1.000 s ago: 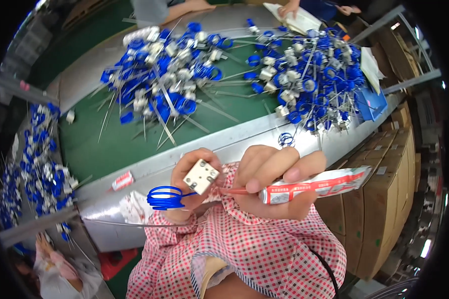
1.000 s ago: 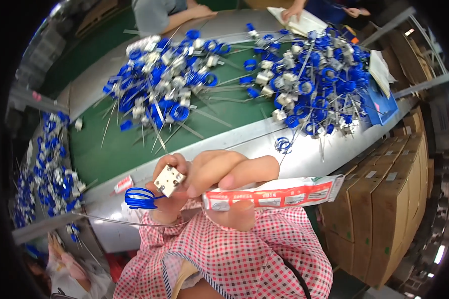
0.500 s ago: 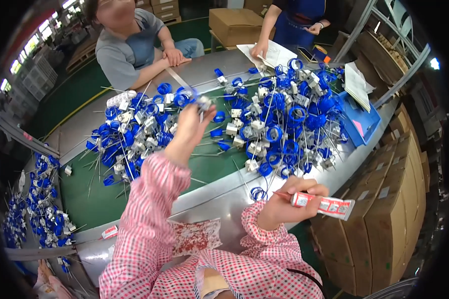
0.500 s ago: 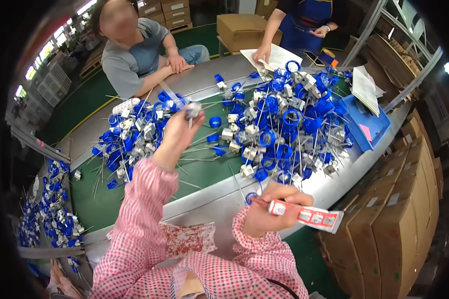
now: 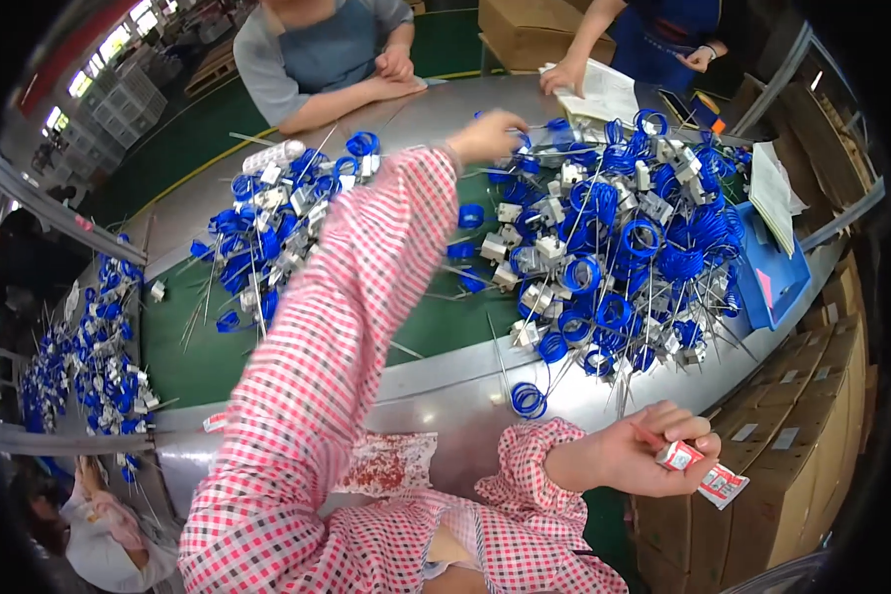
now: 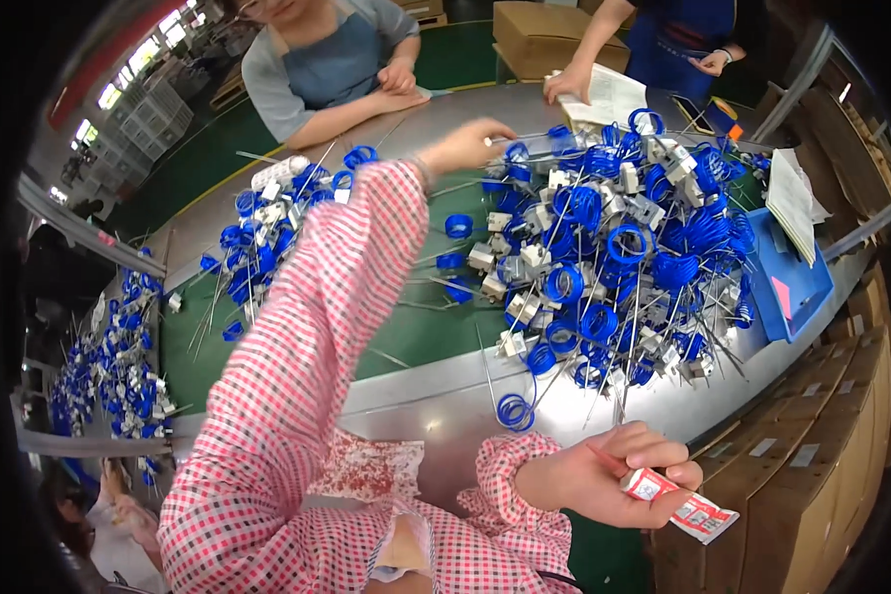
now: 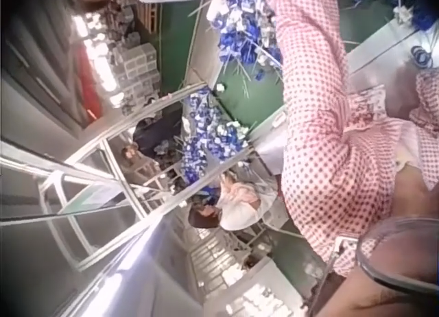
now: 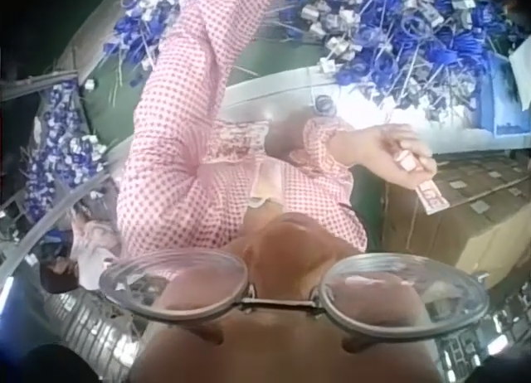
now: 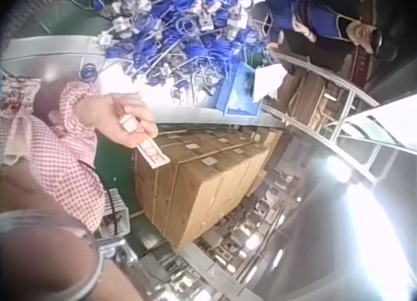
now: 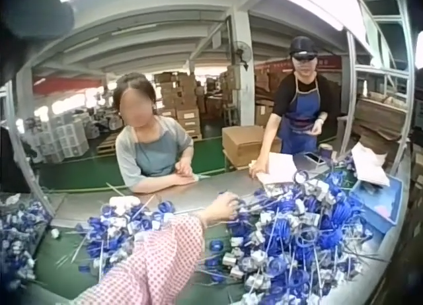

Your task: Assembling small electronic modules and applying adhesive labels on a factory assembly line.

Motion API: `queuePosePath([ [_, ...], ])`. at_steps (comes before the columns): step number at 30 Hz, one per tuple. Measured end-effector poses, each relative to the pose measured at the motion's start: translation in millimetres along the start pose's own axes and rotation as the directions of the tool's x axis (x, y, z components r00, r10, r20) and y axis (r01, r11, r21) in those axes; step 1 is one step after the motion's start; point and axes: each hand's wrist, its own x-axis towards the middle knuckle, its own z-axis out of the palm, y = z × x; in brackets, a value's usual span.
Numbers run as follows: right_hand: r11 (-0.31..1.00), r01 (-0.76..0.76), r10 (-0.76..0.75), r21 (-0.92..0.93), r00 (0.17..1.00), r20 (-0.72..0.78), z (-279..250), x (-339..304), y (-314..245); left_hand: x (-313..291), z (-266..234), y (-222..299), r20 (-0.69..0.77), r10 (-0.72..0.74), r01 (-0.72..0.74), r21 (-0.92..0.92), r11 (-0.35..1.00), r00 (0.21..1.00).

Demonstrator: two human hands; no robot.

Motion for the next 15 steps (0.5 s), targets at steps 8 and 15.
queuePosePath([
  [8,0.991,-0.081,0.058,0.103,0.975,0.213,5.6,-12.9,0.2,-125.3,-195.0,-55.3,0.061,0.218,-0.212,0.585,0.783,0.974],
  [15,0.997,-0.058,0.043,0.054,0.965,0.260,13.4,-28.3,-0.3,-242.2,-195.5,-30.0,0.083,-0.315,0.241,0.473,0.848,0.946],
])
